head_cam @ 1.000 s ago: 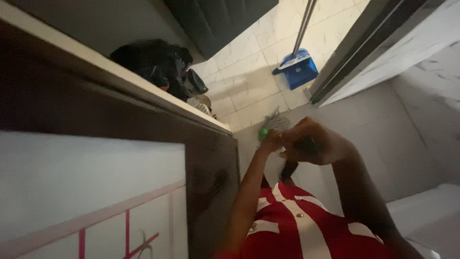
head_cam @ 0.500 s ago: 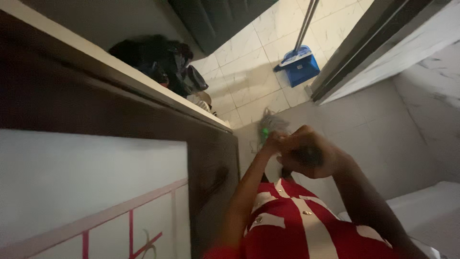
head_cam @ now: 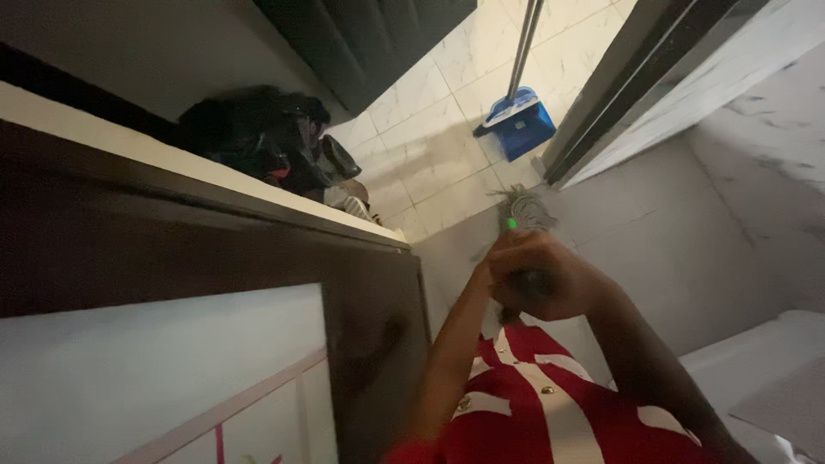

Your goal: The person mops the floor in a bathroom using a mop, moving it around the toilet and bathtub areas.

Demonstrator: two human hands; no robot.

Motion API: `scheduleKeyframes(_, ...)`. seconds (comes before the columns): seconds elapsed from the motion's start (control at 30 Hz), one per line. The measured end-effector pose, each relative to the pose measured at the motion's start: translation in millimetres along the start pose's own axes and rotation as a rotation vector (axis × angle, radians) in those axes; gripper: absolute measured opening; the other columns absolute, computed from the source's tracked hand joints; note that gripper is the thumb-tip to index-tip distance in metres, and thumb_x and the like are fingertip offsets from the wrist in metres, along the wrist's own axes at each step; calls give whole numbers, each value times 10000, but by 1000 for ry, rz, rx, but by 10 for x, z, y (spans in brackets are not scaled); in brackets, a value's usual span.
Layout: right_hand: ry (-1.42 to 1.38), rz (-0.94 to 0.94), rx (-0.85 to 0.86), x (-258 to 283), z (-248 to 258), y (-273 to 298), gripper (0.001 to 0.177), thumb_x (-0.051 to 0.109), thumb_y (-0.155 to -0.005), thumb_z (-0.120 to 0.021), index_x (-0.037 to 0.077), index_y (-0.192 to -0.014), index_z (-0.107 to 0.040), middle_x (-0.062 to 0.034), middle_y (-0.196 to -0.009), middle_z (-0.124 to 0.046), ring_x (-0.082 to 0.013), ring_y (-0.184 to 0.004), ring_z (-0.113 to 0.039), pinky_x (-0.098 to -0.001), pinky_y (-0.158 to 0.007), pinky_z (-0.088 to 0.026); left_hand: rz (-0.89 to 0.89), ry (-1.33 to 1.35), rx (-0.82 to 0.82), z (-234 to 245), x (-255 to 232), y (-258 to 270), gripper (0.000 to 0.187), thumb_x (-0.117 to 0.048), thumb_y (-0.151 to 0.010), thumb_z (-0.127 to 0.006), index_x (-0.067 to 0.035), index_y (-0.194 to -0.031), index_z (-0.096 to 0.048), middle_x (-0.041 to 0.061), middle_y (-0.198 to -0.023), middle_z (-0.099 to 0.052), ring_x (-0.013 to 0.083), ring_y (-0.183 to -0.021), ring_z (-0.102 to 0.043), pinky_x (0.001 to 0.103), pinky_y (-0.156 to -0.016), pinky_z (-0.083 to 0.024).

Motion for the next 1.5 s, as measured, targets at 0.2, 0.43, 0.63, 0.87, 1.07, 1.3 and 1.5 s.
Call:
scheduleKeyframes(0.2,-208,-149,36,81,-109,-181,148,34,-847,-715,55,-740,-617,-11,-632,-620,-116,-484,-598,-266,-447,-448,22,-35,-73,259,87,373,235,-257,-916,-696,-29,-969,-714,159,-827,-720,253,-691,-655,382,-624,-517)
scheduleKeyframes(0.43,-423,-67,127,-2,-259,-227,114,33,-961,-654,13,-849,-647,-47,-652,-698,-104,-507,-718,-232,-469,-558,92,-79,-238,547,212,1063,230,-263,-926,-691,-38,-971,-718,155,-819,-718,248,-685,-650,382,-626,-514)
scheduleKeyframes(0.63,-378,-20,125,-2,-411,-131,90,9,-942,-680,24,-866,-633,-47,-627,-676,-121,-496,-678,-251,-452,-528,172,-63,-313,529,203,1286,227,-267,-935,-687,-46,-973,-722,152,-813,-716,244,-680,-645,383,-627,-512)
scheduleKeyframes(0.87,-252,162,-24,28,-354,43,437,-9,-887,-736,23,-1258,-507,-91,-780,-681,-145,-614,-680,-290,-533,-536,4,-69,-315,365,118,756,224,-272,-945,-683,-55,-976,-726,148,-805,-713,239,-674,-640,384,-629,-509)
scheduleKeyframes(1.07,-46,12,1,161,-316,64,185,43,-894,-681,125,-803,-543,-17,-642,-563,-150,-536,-531,-356,-618,-447,24,-43,-29,69,13,441,222,-277,-954,-679,-62,-978,-729,145,-799,-711,236,-668,-635,385,-630,-506)
scheduleKeyframes(1.3,-158,-141,31,4,-233,192,144,90,-912,-706,74,-807,-607,1,-653,-662,-92,-562,-672,-261,-537,-522,-21,-36,29,-42,-9,115,220,-282,-964,-675,-71,-981,-734,141,-792,-708,231,-662,-630,385,-631,-503)
scheduleKeyframes(1.5,-23,-122,-1,-33,-184,197,208,105,-894,-752,98,-759,-594,0,-613,-574,-117,-496,-543,-268,-480,-441,-14,-44,19,9,1,101,218,-287,-972,-671,-79,-983,-737,137,-785,-706,227,-657,-625,386,-633,-501)
Point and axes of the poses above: each hand's wrist, its own y-axis away from the middle knuckle, its own z-axis out of the back of the hand, x = y × z, the point moved 1 cm from there along -y, towards the middle knuckle
